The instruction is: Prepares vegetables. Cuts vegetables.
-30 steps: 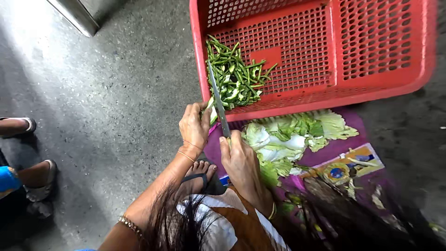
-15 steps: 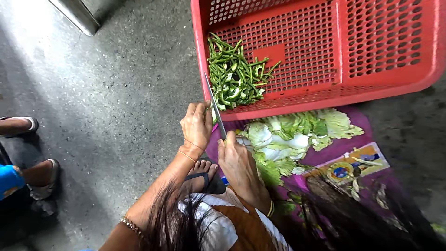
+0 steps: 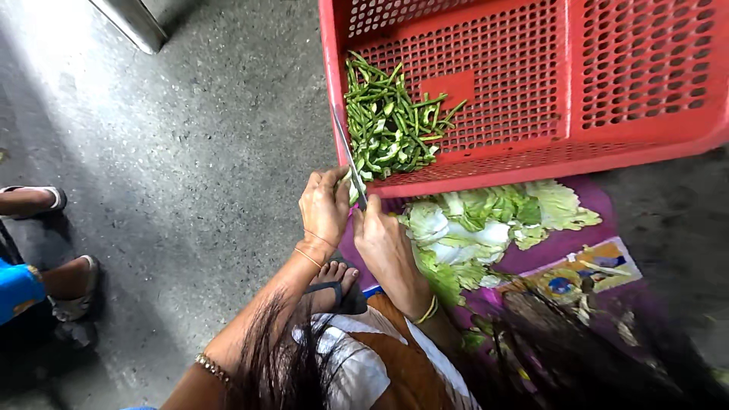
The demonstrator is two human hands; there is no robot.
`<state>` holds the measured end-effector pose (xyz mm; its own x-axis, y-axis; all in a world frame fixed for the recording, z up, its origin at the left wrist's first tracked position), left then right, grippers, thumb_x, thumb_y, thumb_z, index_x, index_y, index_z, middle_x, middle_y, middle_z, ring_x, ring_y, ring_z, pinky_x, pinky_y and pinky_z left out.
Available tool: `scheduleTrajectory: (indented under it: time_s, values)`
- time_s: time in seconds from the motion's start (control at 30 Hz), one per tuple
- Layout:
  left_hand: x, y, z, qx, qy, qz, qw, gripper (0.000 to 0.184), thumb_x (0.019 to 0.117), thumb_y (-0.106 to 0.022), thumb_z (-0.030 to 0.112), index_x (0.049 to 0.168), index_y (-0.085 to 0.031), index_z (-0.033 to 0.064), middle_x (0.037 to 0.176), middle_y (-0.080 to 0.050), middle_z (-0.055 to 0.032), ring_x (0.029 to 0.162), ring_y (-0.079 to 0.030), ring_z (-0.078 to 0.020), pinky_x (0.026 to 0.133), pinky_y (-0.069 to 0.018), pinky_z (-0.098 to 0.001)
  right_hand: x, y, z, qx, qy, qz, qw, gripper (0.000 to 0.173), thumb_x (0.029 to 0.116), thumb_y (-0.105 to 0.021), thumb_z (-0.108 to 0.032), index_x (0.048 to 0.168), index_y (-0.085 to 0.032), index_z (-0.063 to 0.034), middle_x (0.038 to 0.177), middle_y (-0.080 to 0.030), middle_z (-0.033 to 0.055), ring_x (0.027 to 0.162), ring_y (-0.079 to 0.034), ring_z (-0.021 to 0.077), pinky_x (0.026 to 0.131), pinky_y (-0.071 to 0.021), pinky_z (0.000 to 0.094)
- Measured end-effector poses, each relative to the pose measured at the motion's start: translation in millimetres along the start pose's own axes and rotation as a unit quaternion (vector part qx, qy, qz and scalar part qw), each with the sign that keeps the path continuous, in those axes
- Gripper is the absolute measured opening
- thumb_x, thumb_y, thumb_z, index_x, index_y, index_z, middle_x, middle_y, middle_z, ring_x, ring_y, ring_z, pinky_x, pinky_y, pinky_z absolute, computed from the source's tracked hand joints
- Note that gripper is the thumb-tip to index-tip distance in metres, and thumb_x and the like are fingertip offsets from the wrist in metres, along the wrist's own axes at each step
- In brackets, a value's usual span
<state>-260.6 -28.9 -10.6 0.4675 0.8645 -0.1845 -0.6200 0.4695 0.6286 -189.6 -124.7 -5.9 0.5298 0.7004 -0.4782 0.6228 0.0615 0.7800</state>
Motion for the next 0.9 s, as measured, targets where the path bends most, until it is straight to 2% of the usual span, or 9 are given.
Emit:
scheduleTrajectory:
  time_s: [0.07, 0.1, 0.17, 0.23, 0.37, 0.47, 0.53, 0.67, 0.9]
  values:
    - [-3.0, -0.2, -6.1, -0.039, 0.019, -0.032, 0.999, 0.032, 0.0992, -0.065, 0.01, 0.131, -0.068, 0.0094, 0.117, -0.066, -0.0161, 0.092, -0.069, -0.0225, 0.076, -0.0596, -0.0382, 0.2, -0.2, 2.9, -0.003, 0.008, 0.012, 1.0, 0.034, 0.1076, -0.046, -0.025, 0.126, -0.057, 0.0022, 0.079, -0.068, 0.0197, 0.078, -0.071, 0.041, 0.066, -0.0553, 0.0529]
    - [-4.0, -0.4, -10.1, -0.058, 0.029, -0.048, 0.997, 0.036, 0.0994, -0.065, 0.01, 0.135, -0.066, 0.0115, 0.117, -0.066, -0.0157, 0.09, -0.069, -0.022, 0.077, -0.0598, -0.0386, 0.0, -0.7, 5.1, -0.002, 0.015, 0.022, 1.0, 0.033, 0.1074, -0.046, -0.025, 0.123, -0.058, 0.002, 0.077, -0.067, 0.0194, 0.076, -0.071, 0.0407, 0.065, -0.055, 0.0526]
    - [-4.2, 1.3, -16.9, -0.066, 0.042, -0.077, 0.994, 0.038, 0.1008, -0.065, 0.013, 0.139, -0.063, 0.0146, 0.107, -0.071, -0.0142, 0.078, -0.071, -0.0214, 0.07, -0.062, -0.0402, -1.0, -0.4, 10.5, 0.001, 0.02, 0.023, 1.0, 0.03, 0.1077, -0.046, -0.027, 0.119, -0.059, -0.0012, 0.075, -0.066, 0.0185, 0.075, -0.07, 0.0405, 0.063, -0.0532, 0.0532]
    - [-2.6, 7.7, -17.0, -0.066, 0.036, -0.069, 0.995, 0.035, 0.1003, -0.066, 0.014, 0.135, -0.065, 0.0129, 0.096, -0.074, -0.0105, 0.071, -0.069, -0.0191, 0.064, -0.0573, -0.039, -1.9, 5.6, 17.3, 0.001, 0.022, 0.026, 0.999, 0.031, 0.1073, -0.047, -0.028, 0.118, -0.06, -0.0024, 0.076, -0.066, 0.0193, 0.074, -0.069, 0.0419, 0.062, -0.0518, 0.0555]
    - [-3.3, 17.9, -3.3, -0.088, 0.017, -0.04, 0.995, 0.033, 0.1001, -0.067, 0.016, 0.132, -0.065, 0.0094, 0.099, -0.074, -0.01, 0.072, -0.069, -0.0179, 0.063, -0.059, -0.0354, -5.8, 23.4, 41.3, -0.006, -0.036, 0.078, 0.996, 0.033, 0.1081, -0.047, -0.027, 0.117, -0.057, 0.0027, 0.081, -0.065, 0.024, 0.076, -0.069, 0.0455, 0.063, -0.0519, 0.058]
    - [0.0, 12.2, 4.9, -0.014, -0.028, -0.026, 0.999, 0.026, 0.0989, -0.068, 0.014, 0.124, -0.068, 0.0054, 0.097, -0.071, -0.0127, 0.073, -0.068, -0.0222, 0.065, -0.0576, -0.0407, -15.0, 28.9, 40.4, 0.029, -0.034, 0.11, 0.993, 0.034, 0.1081, -0.045, -0.027, 0.118, -0.056, 0.003, 0.076, -0.063, 0.0191, 0.072, -0.068, 0.0394, 0.062, -0.0523, 0.053]
    - [0.6, 7.7, 6.5, 0.022, -0.049, -0.013, 0.998, 0.024, 0.0987, -0.067, 0.014, 0.12, -0.071, 0.004, 0.095, -0.068, -0.0139, 0.074, -0.067, -0.0237, 0.065, -0.0571, -0.0421, -24.0, 25.9, 29.9, 0.045, 0.001, 0.095, 0.994, 0.035, 0.1071, -0.047, -0.029, 0.114, -0.059, 0.0026, 0.072, -0.063, 0.0164, 0.067, -0.067, 0.0352, 0.06, -0.0526, 0.0503]
    - [2.5, 4.7, 7.8, 0.069, -0.065, 0.01, 0.995, 0.025, 0.0986, -0.065, 0.011, 0.121, -0.074, 0.0028, 0.091, -0.068, -0.0151, 0.072, -0.068, -0.0246, 0.065, -0.0569, -0.0417, -37.9, 14.6, 8.2, 0.019, 0.031, 0.069, 0.997, 0.033, 0.1061, -0.047, -0.027, 0.111, -0.062, 0.0012, 0.073, -0.064, 0.0161, 0.065, -0.068, 0.034, 0.056, -0.0523, 0.0468]
    - [2.4, 2.2, 9.3, 0.092, -0.068, 0.012, 0.993, 0.025, 0.098, -0.065, 0.008, 0.121, -0.074, 0.0019, 0.088, -0.066, -0.0151, 0.069, -0.067, -0.0239, 0.062, -0.0563, -0.0386, -37.6, 4.0, 5.8, -0.041, 0.008, 0.041, 0.998, 0.032, 0.1069, -0.045, -0.025, 0.115, -0.062, 0.0003, 0.075, -0.067, 0.0159, 0.069, -0.07, 0.0358, 0.058, -0.0528, 0.0463]
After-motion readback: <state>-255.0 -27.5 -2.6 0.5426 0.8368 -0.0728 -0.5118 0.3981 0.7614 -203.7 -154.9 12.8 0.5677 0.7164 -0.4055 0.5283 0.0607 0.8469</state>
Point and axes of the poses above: each hand's wrist, its own x-axis towards the middle knuckle, its own y-axis out of the back of the hand, z = x × y, the point moved 5 cm from there along x, towards the middle knuckle
